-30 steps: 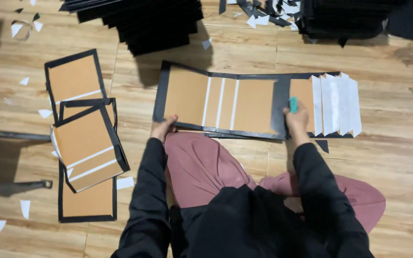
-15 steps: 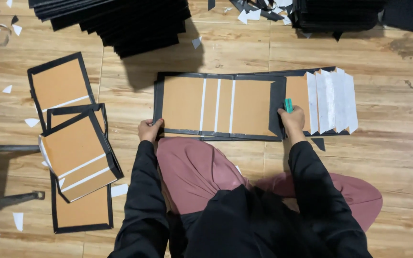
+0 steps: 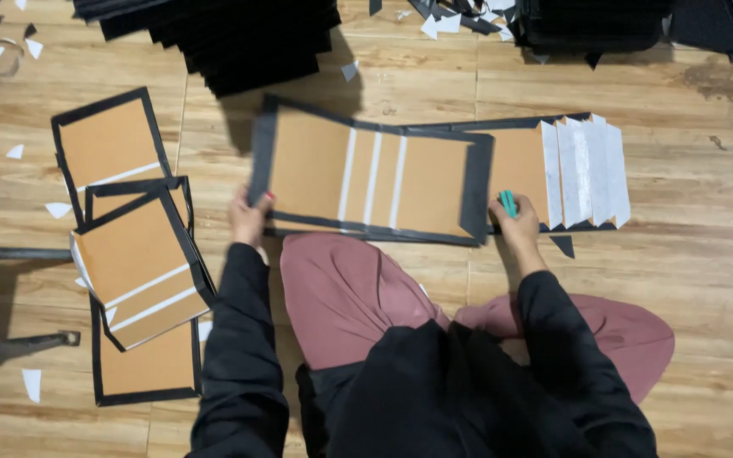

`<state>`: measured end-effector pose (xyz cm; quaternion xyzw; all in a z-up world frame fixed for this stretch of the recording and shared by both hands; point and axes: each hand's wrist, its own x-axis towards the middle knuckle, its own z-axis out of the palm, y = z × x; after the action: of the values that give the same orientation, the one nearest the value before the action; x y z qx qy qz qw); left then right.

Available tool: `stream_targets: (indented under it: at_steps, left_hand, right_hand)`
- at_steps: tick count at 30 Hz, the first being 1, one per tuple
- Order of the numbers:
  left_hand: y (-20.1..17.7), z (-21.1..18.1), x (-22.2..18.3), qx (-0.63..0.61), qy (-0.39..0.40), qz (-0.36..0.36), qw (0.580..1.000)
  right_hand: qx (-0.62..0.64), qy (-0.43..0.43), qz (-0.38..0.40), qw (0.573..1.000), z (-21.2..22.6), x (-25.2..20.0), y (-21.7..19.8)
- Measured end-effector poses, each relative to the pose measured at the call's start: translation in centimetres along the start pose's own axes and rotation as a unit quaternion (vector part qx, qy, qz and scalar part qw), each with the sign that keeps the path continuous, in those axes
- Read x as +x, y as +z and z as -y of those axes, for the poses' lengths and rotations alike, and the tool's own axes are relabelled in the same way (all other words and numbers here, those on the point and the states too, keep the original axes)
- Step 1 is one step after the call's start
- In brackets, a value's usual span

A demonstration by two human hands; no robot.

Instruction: The person applies adhesive using a small applicator to cardboard pieces and folds black paper covers over them to assemble folders while sitting on a wooden floor.

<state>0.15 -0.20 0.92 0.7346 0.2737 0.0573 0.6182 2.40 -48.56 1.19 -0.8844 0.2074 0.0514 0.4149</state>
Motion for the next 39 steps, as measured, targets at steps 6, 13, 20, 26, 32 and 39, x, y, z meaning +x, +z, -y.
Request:
stream_targets:
  at_steps: [6, 13, 20, 26, 32, 39]
  left_hand:
    - [-14.3, -2.1, 1.4, 0.083, 0.150, -0.016, 0.985]
    - [-29.0, 3.3, 0.1, 0.310, 0.190, -0.184, 0.913]
    - [-16.7, -2.8, 0.0, 0.571, -0.110, -0.402, 0.707]
    - [11.9, -1.4, -3.3, 0.561, 0.293, 0.014, 0.774]
    - [27.7, -3.8, -10.9, 0.491, 0.414, 0.329, 0.693]
    - [25.1, -4.2, -10.1, 0.574, 0.388, 0.338, 0.637]
  right_hand:
    - [0.383, 0.193, -0.053, 0.902, -0.5, -5.7, -6.1]
    - [0.769, 0.088, -0.062, 0.631, -6.3, 1.0, -18.0]
    - [0.409, 0.256, -0.032, 0.875, -5.5, 1.3, -13.7]
    - [0.481, 0.359, 0.053, 0.798, -8.7, -2.8, -4.5]
    - [0.544, 0.298, 0.053, 0.782, -11.9, -1.2, -0.2]
    - [0.510, 0.241, -0.046, 0.825, -7.5, -2.7, -0.6]
